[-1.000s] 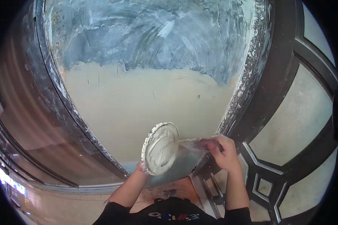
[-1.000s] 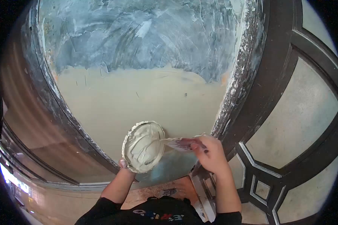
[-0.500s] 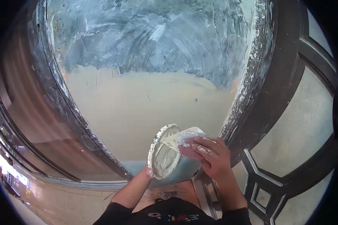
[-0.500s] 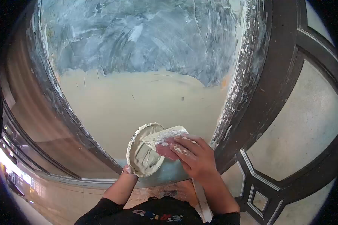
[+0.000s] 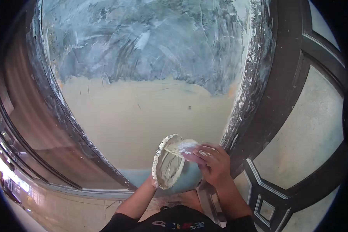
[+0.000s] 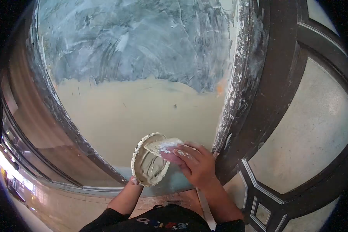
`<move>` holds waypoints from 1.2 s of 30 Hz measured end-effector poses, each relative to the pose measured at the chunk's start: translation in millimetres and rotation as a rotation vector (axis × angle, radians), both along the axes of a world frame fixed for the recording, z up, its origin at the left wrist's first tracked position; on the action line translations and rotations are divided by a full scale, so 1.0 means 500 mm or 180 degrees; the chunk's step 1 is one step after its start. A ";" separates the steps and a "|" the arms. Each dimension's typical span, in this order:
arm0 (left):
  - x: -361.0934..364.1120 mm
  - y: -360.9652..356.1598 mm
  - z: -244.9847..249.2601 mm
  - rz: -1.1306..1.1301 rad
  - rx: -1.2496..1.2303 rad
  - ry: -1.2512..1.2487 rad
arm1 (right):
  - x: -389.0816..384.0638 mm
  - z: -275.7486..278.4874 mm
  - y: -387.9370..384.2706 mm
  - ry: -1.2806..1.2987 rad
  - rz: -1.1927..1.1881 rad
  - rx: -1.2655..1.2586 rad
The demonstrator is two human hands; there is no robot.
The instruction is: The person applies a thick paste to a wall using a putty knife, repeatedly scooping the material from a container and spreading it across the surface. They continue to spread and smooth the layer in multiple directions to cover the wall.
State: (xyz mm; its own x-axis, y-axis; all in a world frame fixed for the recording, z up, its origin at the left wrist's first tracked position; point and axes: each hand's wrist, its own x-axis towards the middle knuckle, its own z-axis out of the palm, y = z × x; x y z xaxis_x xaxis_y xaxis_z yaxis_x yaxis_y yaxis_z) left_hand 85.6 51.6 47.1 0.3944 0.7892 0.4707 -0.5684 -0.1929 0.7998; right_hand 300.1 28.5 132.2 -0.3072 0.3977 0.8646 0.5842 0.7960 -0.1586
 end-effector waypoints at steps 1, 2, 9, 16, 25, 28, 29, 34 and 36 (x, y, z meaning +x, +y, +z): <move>0.008 -0.003 0.000 0.0104 -0.0073 -0.0064 | 0.008 -0.001 0.001 -0.0012 -0.0090 -0.0080; 0.015 0.002 -0.001 0.0088 -0.0063 -0.0067 | 0.016 0.003 -0.003 -0.0015 -0.0106 -0.0070; 0.062 0.025 -0.024 0.0376 0.0674 0.0257 | 0.066 0.005 0.000 -0.0228 -0.0573 -0.0305; 0.104 0.021 -0.057 0.0106 0.0280 0.0038 | 0.111 -0.029 0.024 0.0881 -0.0549 -0.1269; 0.087 -0.005 -0.033 -0.0312 -0.0355 -0.0771 | 0.122 -0.062 0.117 0.3014 0.0490 -0.1978; 0.082 -0.016 -0.019 -0.0441 -0.0528 -0.1504 | 0.123 -0.049 0.152 0.2831 0.0494 -0.1966; 0.071 -0.017 -0.016 -0.0395 -0.0431 -0.1399 | 0.122 -0.039 0.162 0.2842 0.0492 -0.1962; 0.019 -0.032 -0.059 -0.0143 -0.0466 -0.1218 | 0.090 0.026 0.209 0.2625 0.0173 -0.2051; 0.001 -0.043 -0.070 0.0037 -0.0537 -0.0922 | 0.078 0.028 0.214 0.2558 -0.0248 -0.1978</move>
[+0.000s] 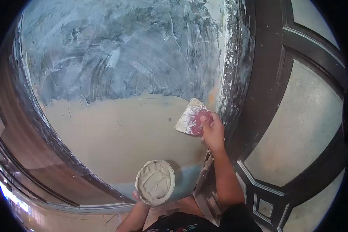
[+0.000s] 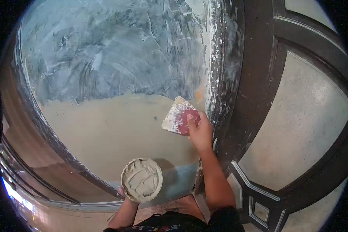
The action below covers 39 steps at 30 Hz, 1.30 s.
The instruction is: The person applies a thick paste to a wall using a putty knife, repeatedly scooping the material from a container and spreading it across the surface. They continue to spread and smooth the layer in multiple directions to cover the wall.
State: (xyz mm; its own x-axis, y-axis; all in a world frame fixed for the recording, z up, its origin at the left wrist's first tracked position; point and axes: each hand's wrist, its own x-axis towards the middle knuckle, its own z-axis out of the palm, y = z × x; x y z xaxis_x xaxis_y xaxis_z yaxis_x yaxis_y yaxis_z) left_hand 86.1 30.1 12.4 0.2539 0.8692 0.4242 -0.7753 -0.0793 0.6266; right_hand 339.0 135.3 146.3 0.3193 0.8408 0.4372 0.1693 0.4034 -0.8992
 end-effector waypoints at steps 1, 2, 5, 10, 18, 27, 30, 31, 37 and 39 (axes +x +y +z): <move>0.001 -0.006 0.008 -0.0170 -0.0041 -0.0259 | -0.002 -0.012 0.007 0.0044 -0.0184 0.0041; -0.007 -0.011 0.002 -0.0186 -0.0054 -0.0241 | -0.003 -0.028 0.015 0.0093 -0.0368 0.0080; -0.030 -0.023 0.006 -0.0209 -0.0141 -0.0044 | 0.013 -0.105 0.006 0.0434 -0.0281 0.0082; -0.077 -0.009 -0.058 -0.0443 -0.0077 -0.0080 | -0.031 -0.007 -0.026 0.0409 -0.0062 0.0315; -0.113 -0.006 -0.074 -0.0437 -0.0320 0.0287 | -0.029 -0.187 0.010 0.1006 -0.0192 -0.0060; -0.126 -0.001 -0.057 -0.0776 -0.0345 0.0531 | -0.022 -0.073 0.022 0.0763 -0.0190 -0.0102; -0.129 0.008 -0.059 -0.0873 -0.0359 0.0576 | -0.029 -0.208 0.012 0.1196 -0.0018 -0.0157; -0.130 0.009 -0.064 -0.0888 -0.0360 0.0573 | -0.029 -0.215 0.008 0.1187 -0.0034 -0.0151; -0.134 0.012 -0.061 -0.0933 -0.0418 0.0639 | -0.016 -0.073 0.012 0.1328 -0.0061 0.0289; -0.135 0.018 -0.067 -0.0951 -0.0434 0.0649 | -0.014 -0.051 0.026 0.1297 0.0027 0.0178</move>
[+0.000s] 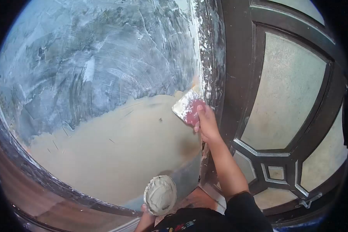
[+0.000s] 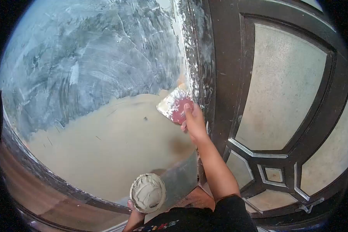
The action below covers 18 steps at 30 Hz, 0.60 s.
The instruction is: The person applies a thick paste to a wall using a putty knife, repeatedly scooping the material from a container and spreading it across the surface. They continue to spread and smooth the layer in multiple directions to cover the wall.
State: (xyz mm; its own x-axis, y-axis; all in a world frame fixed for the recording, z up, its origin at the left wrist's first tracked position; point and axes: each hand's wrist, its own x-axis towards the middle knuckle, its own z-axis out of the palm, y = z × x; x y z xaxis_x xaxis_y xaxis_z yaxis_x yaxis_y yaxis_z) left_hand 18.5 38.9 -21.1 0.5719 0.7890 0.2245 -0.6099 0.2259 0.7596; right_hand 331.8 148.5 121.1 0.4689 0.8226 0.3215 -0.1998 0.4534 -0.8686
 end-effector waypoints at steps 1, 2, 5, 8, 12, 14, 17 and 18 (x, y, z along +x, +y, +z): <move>0.000 0.000 -0.004 -0.0003 -0.0002 0.0004 | 0.006 -0.027 0.012 -0.0003 -0.0004 0.0004; -0.003 0.002 -0.005 -0.0005 -0.0011 0.0008 | 0.014 -0.082 0.028 0.0113 0.0133 -0.0036; -0.002 0.007 -0.009 -0.0010 -0.0036 0.0015 | -0.006 -0.170 -0.015 0.0370 0.0054 -0.0434; -0.006 0.011 -0.017 0.0006 -0.0037 0.0018 | -0.003 -0.161 -0.044 0.0308 0.0212 -0.0244; 0.017 0.010 -0.004 -0.0022 -0.0124 0.0103 | 0.014 -0.028 -0.007 0.0073 0.0231 0.0047; 0.028 0.010 -0.001 -0.0044 -0.0146 0.0134 | 0.018 -0.002 0.016 0.0009 0.0124 -0.0122; 0.026 0.001 -0.016 -0.0064 -0.0189 0.0147 | -0.004 -0.096 0.015 0.0245 0.0359 -0.0407; 0.025 0.001 -0.018 -0.0068 -0.0202 0.0150 | -0.017 -0.129 -0.003 0.0216 0.0243 -0.0639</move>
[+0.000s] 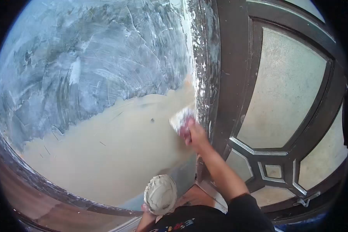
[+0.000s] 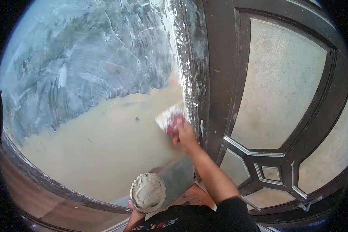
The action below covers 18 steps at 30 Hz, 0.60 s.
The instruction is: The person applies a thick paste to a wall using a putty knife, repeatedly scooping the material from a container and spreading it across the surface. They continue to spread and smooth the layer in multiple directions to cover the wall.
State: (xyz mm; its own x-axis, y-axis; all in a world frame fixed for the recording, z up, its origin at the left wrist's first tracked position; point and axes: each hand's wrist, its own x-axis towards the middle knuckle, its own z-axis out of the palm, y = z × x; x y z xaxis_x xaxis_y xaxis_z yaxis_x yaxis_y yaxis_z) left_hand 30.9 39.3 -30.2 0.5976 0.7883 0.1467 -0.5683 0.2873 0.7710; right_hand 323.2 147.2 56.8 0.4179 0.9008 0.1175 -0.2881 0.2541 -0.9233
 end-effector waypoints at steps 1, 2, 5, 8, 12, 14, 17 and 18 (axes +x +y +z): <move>-0.005 -0.008 -0.005 0.0003 -0.0017 0.0001 | -0.003 -0.028 -0.012 -0.0006 0.0001 -0.0012; -0.002 -0.008 -0.008 0.0008 -0.0035 0.0008 | -0.001 -0.054 -0.025 0.0197 0.0002 -0.0089; 0.003 -0.012 -0.011 0.0036 -0.0042 0.0019 | 0.011 -0.015 -0.055 0.0362 0.0004 -0.0046; 0.025 -0.010 0.008 0.0051 -0.0075 0.0078 | 0.026 0.106 -0.031 -0.0079 -0.0152 0.0726; 0.043 -0.007 0.025 0.0044 -0.0116 0.0164 | 0.014 0.109 0.010 -0.0217 -0.0275 0.0694; 0.035 -0.012 0.016 0.0042 -0.0138 0.0184 | 0.003 0.020 0.006 -0.0130 -0.0209 0.0509; 0.021 -0.016 0.001 0.0051 -0.0166 0.0177 | -0.018 -0.198 -0.042 0.0455 0.0087 -0.0387; 0.022 -0.019 0.001 0.0061 -0.0193 0.0182 | -0.022 -0.260 -0.065 0.0688 0.0166 -0.0687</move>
